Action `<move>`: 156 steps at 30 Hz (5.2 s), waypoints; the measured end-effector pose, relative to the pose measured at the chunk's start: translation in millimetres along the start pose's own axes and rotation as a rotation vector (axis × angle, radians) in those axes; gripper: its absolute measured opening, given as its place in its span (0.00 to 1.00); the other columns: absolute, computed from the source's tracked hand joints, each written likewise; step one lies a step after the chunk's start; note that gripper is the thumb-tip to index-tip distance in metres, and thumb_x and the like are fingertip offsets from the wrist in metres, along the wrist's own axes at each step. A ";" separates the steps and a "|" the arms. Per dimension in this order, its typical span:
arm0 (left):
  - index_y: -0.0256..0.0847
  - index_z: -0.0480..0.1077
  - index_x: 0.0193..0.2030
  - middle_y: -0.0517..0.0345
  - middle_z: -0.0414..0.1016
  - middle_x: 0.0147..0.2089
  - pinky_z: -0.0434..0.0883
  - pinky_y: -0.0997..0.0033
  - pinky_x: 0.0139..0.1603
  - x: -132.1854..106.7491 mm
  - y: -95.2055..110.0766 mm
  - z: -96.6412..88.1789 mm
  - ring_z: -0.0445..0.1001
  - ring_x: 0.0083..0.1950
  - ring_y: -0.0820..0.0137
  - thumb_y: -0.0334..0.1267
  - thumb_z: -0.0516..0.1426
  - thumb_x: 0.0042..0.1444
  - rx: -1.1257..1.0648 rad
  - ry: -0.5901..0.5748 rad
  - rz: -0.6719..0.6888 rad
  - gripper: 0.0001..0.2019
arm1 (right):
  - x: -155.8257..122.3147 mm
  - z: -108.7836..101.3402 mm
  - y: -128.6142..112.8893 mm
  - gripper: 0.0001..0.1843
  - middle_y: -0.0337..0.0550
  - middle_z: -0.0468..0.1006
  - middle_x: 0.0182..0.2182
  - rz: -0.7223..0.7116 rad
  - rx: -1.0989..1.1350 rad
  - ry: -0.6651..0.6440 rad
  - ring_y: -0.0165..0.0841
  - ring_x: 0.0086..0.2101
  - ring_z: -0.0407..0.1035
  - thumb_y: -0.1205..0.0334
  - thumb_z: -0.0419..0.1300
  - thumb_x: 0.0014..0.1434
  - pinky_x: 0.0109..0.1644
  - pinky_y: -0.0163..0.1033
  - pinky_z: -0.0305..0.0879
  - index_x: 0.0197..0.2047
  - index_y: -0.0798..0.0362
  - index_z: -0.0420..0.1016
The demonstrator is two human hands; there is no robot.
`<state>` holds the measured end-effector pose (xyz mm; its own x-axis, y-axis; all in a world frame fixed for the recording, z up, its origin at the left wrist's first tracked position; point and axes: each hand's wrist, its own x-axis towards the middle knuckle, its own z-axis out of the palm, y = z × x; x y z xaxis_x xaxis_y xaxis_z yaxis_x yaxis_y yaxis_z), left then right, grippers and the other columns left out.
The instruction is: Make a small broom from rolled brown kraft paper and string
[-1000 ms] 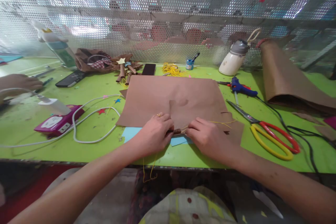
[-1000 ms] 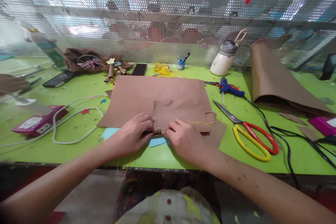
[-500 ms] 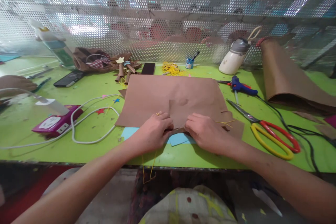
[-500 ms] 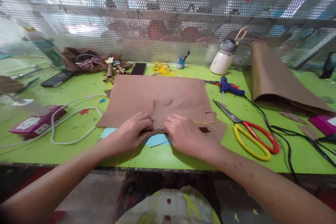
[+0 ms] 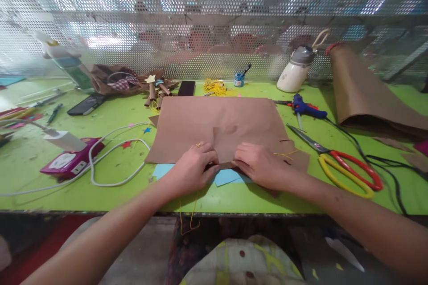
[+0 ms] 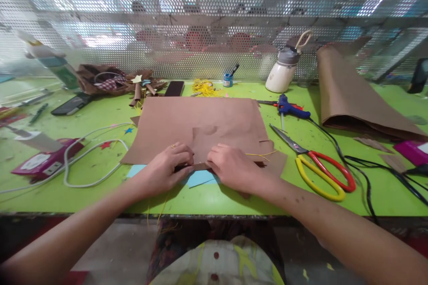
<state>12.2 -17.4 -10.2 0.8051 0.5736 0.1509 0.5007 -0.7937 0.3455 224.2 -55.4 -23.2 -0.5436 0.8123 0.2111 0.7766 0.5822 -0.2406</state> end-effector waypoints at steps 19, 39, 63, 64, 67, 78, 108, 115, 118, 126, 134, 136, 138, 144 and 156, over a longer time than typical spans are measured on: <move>0.37 0.70 0.33 0.54 0.70 0.32 0.63 0.67 0.41 0.1 1.6 -3.0 0.66 0.38 0.67 0.35 0.52 0.58 -0.015 -0.002 -0.065 0.07 | 8.2 2.1 13.0 0.12 0.43 0.73 0.28 -0.025 0.099 -0.044 0.30 0.29 0.62 0.63 0.51 0.63 0.33 0.34 0.54 0.30 0.56 0.69; 0.40 0.65 0.53 0.50 0.67 0.38 0.65 0.65 0.40 -11.1 6.8 2.1 0.65 0.40 0.64 0.30 0.46 0.62 0.389 -0.027 0.187 0.15 | 16.9 -0.6 16.6 0.10 0.41 0.75 0.26 0.069 0.264 -0.100 0.28 0.27 0.64 0.63 0.55 0.60 0.31 0.32 0.54 0.28 0.56 0.71; 0.37 0.72 0.37 0.51 0.68 0.36 0.65 0.65 0.42 1.2 5.6 16.4 0.66 0.39 0.65 0.38 0.48 0.63 0.209 0.072 -0.066 0.13 | -37.8 -4.0 47.6 0.11 0.48 0.71 0.31 -0.079 0.156 0.193 0.36 0.36 0.63 0.62 0.54 0.62 0.38 0.42 0.63 0.39 0.57 0.76; 0.37 0.72 0.37 0.51 0.68 0.36 0.65 0.65 0.41 1.6 5.6 15.7 0.66 0.39 0.65 0.39 0.48 0.63 0.201 0.071 -0.069 0.13 | -37.7 -5.9 48.2 0.11 0.48 0.72 0.31 -0.078 0.164 0.181 0.36 0.35 0.64 0.62 0.54 0.62 0.38 0.41 0.63 0.38 0.57 0.76; 0.37 0.73 0.38 0.51 0.69 0.35 0.64 0.66 0.42 3.0 6.8 11.9 0.66 0.39 0.66 0.41 0.47 0.63 0.163 0.055 -0.069 0.15 | -35.2 -11.7 50.9 0.10 0.47 0.73 0.30 -0.066 0.185 0.132 0.35 0.35 0.65 0.63 0.55 0.62 0.39 0.40 0.62 0.37 0.57 0.76; 0.38 0.73 0.41 0.52 0.72 0.36 0.65 0.69 0.39 12.5 -4.1 -0.1 0.68 0.39 0.66 0.38 0.49 0.62 0.090 -0.058 -0.121 0.12 | -29.1 -16.5 63.2 0.10 0.43 0.75 0.31 -0.020 0.262 0.048 0.30 0.32 0.68 0.60 0.54 0.62 0.37 0.35 0.61 0.37 0.55 0.75; 0.35 0.71 0.40 0.50 0.68 0.37 0.66 0.64 0.44 4.4 0.2 11.4 0.65 0.41 0.65 0.37 0.48 0.62 0.249 0.080 0.054 0.12 | -33.1 -14.8 73.9 0.11 0.46 0.73 0.32 -0.037 0.119 0.071 0.34 0.35 0.66 0.59 0.54 0.62 0.38 0.38 0.62 0.39 0.54 0.75; 0.36 0.74 0.32 0.50 0.69 0.35 0.66 0.68 0.40 15.3 -7.6 11.6 0.66 0.38 0.67 0.37 0.47 0.63 0.249 0.084 -0.022 0.16 | -31.6 -19.3 75.4 0.12 0.48 0.73 0.31 -0.052 0.057 0.084 0.36 0.36 0.65 0.61 0.53 0.63 0.40 0.41 0.63 0.33 0.56 0.74; 0.36 0.74 0.31 0.50 0.68 0.34 0.66 0.67 0.40 16.6 -6.4 9.4 0.66 0.37 0.67 0.36 0.47 0.63 0.271 0.065 -0.027 0.17 | -33.9 -19.3 65.6 0.13 0.50 0.73 0.33 -0.057 -0.035 0.126 0.37 0.38 0.64 0.63 0.50 0.64 0.41 0.43 0.63 0.35 0.57 0.75; 0.37 0.71 0.36 0.49 0.66 0.38 0.65 0.61 0.44 12.0 3.3 9.1 0.63 0.41 0.63 0.40 0.46 0.63 0.422 0.017 -0.035 0.15 | -33.7 -10.7 54.1 0.13 0.52 0.73 0.36 -0.091 -0.108 0.188 0.39 0.39 0.62 0.65 0.49 0.64 0.42 0.45 0.62 0.43 0.56 0.75; 0.37 0.68 0.45 0.50 0.67 0.38 0.64 0.65 0.41 18.3 -11.0 7.1 0.64 0.41 0.64 0.37 0.46 0.64 0.340 0.035 -0.021 0.12 | -25.7 -9.3 63.6 0.15 0.49 0.71 0.32 -0.098 -0.150 0.116 0.36 0.36 0.61 0.65 0.48 0.65 0.38 0.41 0.60 0.39 0.55 0.76; 0.36 0.68 0.45 0.51 0.68 0.37 0.65 0.67 0.40 18.3 -14.7 5.4 0.65 0.40 0.66 0.36 0.47 0.64 0.281 0.056 -0.031 0.12 | -23.6 -10.3 64.8 0.15 0.49 0.71 0.32 -0.089 -0.101 0.110 0.36 0.36 0.62 0.65 0.47 0.66 0.38 0.40 0.60 0.41 0.57 0.75; 0.36 0.71 0.39 0.52 0.68 0.34 0.65 0.68 0.40 18.6 -17.5 3.8 0.65 0.38 0.66 0.36 0.47 0.64 0.267 0.047 -0.013 0.12 | -21.2 -10.6 66.7 0.13 0.49 0.72 0.32 -0.065 -0.033 0.131 0.35 0.36 0.63 0.65 0.48 0.65 0.39 0.40 0.61 0.41 0.59 0.74; 0.39 0.74 0.31 0.51 0.66 0.35 0.64 0.68 0.40 23.0 -21.7 0.2 0.63 0.39 0.66 0.34 0.48 0.62 0.343 0.083 0.014 0.14 | -16.3 -8.3 70.6 0.13 0.48 0.71 0.31 -0.058 -0.125 0.168 0.35 0.36 0.62 0.69 0.50 0.63 0.39 0.40 0.60 0.31 0.57 0.73; 0.39 0.71 0.32 0.51 0.66 0.33 0.64 0.67 0.36 28.4 -23.8 5.6 0.63 0.35 0.66 0.32 0.49 0.60 0.489 0.055 -0.017 0.10 | -21.6 -7.1 51.1 0.12 0.50 0.72 0.34 -0.088 -0.161 0.193 0.38 0.37 0.62 0.68 0.49 0.64 0.41 0.44 0.61 0.36 0.55 0.74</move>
<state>24.9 16.7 -19.2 0.7843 0.5865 0.2020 0.6146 -0.7789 -0.1246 277.9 -43.4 -33.3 -0.5526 0.7284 0.4051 0.7779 0.6252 -0.0630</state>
